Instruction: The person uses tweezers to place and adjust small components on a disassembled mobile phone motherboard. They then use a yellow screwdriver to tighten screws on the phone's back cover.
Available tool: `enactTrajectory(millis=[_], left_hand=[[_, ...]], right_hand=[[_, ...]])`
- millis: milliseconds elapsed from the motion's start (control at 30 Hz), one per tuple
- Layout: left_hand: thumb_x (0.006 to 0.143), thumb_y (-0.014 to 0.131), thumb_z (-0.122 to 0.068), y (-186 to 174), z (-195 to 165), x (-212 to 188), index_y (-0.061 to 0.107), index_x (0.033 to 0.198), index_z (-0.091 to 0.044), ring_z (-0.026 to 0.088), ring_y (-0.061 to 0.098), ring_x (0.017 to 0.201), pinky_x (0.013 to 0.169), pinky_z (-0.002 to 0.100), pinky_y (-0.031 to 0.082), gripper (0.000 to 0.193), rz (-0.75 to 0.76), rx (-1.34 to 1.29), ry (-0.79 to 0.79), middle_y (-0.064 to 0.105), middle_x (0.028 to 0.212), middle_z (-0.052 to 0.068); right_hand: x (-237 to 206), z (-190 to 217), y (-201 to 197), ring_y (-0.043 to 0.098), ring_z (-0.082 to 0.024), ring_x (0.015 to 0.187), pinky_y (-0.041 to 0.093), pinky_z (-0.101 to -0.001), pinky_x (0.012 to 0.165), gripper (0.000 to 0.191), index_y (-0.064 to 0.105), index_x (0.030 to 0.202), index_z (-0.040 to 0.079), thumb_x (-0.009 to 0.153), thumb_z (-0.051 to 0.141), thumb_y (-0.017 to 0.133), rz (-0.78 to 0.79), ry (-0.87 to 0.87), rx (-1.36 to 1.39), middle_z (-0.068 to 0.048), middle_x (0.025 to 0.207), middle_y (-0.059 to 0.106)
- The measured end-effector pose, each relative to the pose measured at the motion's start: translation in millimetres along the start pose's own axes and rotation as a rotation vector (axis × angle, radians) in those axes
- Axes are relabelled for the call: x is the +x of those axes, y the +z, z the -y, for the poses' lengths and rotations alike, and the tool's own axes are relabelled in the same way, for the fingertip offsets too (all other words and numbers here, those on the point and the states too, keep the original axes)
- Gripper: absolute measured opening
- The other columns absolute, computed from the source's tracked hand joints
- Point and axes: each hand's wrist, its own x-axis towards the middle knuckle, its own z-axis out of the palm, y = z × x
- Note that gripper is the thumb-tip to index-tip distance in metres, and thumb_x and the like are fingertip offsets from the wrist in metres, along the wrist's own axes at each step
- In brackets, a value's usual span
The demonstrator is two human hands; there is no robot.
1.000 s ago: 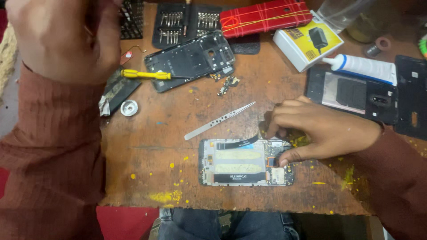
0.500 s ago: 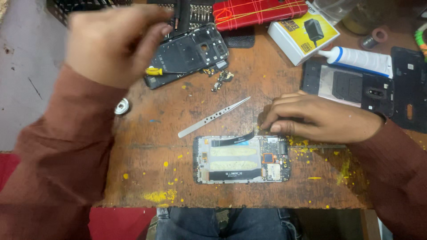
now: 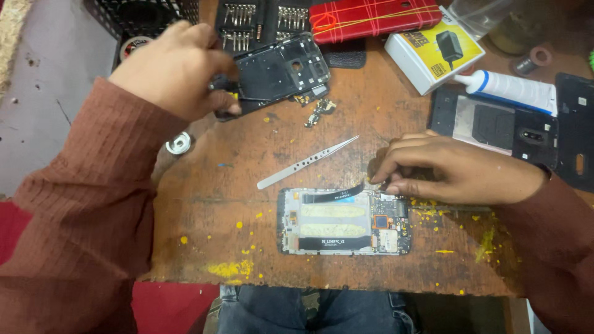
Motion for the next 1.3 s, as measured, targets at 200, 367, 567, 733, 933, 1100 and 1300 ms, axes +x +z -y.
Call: enactTrajectory(millis=[200, 367, 567, 733, 933, 1100, 1300], left_hand=[[0.083, 0.078, -0.022, 5.0, 11.6, 0.3, 0.081, 0.097, -0.013, 0.031, 0.064, 0.098, 0.086, 0.046, 0.054, 0.016, 0.133, 0.010, 0.001, 0.071, 0.094, 0.009], [0.093, 0.079, -0.029, -8.3, 8.1, 6.4, 0.076, 0.098, -0.007, 0.034, 0.065, 0.092, 0.082, 0.047, 0.053, 0.023, -0.041, 0.001, 0.075, 0.071, 0.089, 0.011], [0.103, 0.072, -0.019, -20.7, -9.8, 15.3, 0.064, 0.118, 0.004, 0.027, 0.070, 0.084, 0.074, 0.039, 0.056, 0.028, -0.185, -0.403, -0.269, 0.072, 0.097, 0.016], [0.105, 0.051, 0.001, -20.9, -17.2, 19.7, 0.062, 0.124, -0.001, 0.021, 0.073, 0.097, 0.089, 0.035, 0.064, 0.022, -0.210, -1.535, -0.218, 0.073, 0.113, 0.008], [0.099, 0.059, -0.001, 5.9, -29.9, 22.1, 0.055, 0.123, -0.004, 0.019, 0.076, 0.101, 0.086, 0.033, 0.061, 0.025, -0.271, -0.886, -0.064, 0.076, 0.109, 0.008], [0.095, 0.072, -0.011, 29.6, -31.9, 25.4, 0.060, 0.114, -0.008, 0.035, 0.065, 0.095, 0.083, 0.046, 0.052, 0.023, -0.242, -0.255, 0.055, 0.069, 0.090, 0.012], [0.094, 0.070, -0.006, 17.0, -45.3, 22.9, 0.065, 0.120, -0.008, 0.038, 0.062, 0.097, 0.083, 0.048, 0.050, 0.026, -0.240, -0.280, 0.038, 0.064, 0.097, 0.016]], right_hand=[[-0.2, 4.0, -3.5, 0.065, -0.017, 0.094, 0.048, -0.0404, 0.087, 0.029, 0.074, 0.105, 0.015, 0.091, 0.038, 0.063, 0.002, 0.061, -0.038, 0.000, 0.096, 0.075], [0.4, 4.2, -3.0, 0.064, -0.017, 0.093, 0.049, -0.0399, 0.085, 0.031, 0.074, 0.104, 0.015, 0.090, 0.039, 0.061, 0.024, 0.101, -0.041, 0.000, 0.097, 0.075], [1.0, 0.8, -1.5, 0.064, -0.015, 0.089, 0.049, -0.0396, 0.086, 0.033, 0.074, 0.109, 0.019, 0.088, 0.041, 0.061, 0.071, 0.181, -0.091, 0.001, 0.092, 0.071], [-1.1, -0.8, -1.9, 0.064, -0.016, 0.090, 0.049, -0.0402, 0.084, 0.033, 0.074, 0.108, 0.018, 0.089, 0.041, 0.061, 0.045, 0.140, -0.062, 0.000, 0.092, 0.074], [2.6, 0.0, -0.9, 0.070, -0.014, 0.096, 0.054, -0.0372, 0.086, 0.027, 0.071, 0.107, 0.015, 0.095, 0.037, 0.061, 0.003, 0.008, 0.030, 0.001, 0.101, 0.074], [2.9, 8.5, -4.6, 0.069, -0.016, 0.097, 0.050, -0.0401, 0.087, 0.022, 0.071, 0.107, 0.012, 0.094, 0.029, 0.065, -0.044, -0.065, -0.011, 0.000, 0.100, 0.074], [-1.0, 11.0, -5.7, 0.066, -0.014, 0.089, 0.054, -0.0343, 0.083, 0.020, 0.069, 0.110, 0.010, 0.097, 0.026, 0.066, -0.050, -0.079, 0.097, -0.001, 0.101, 0.072]])
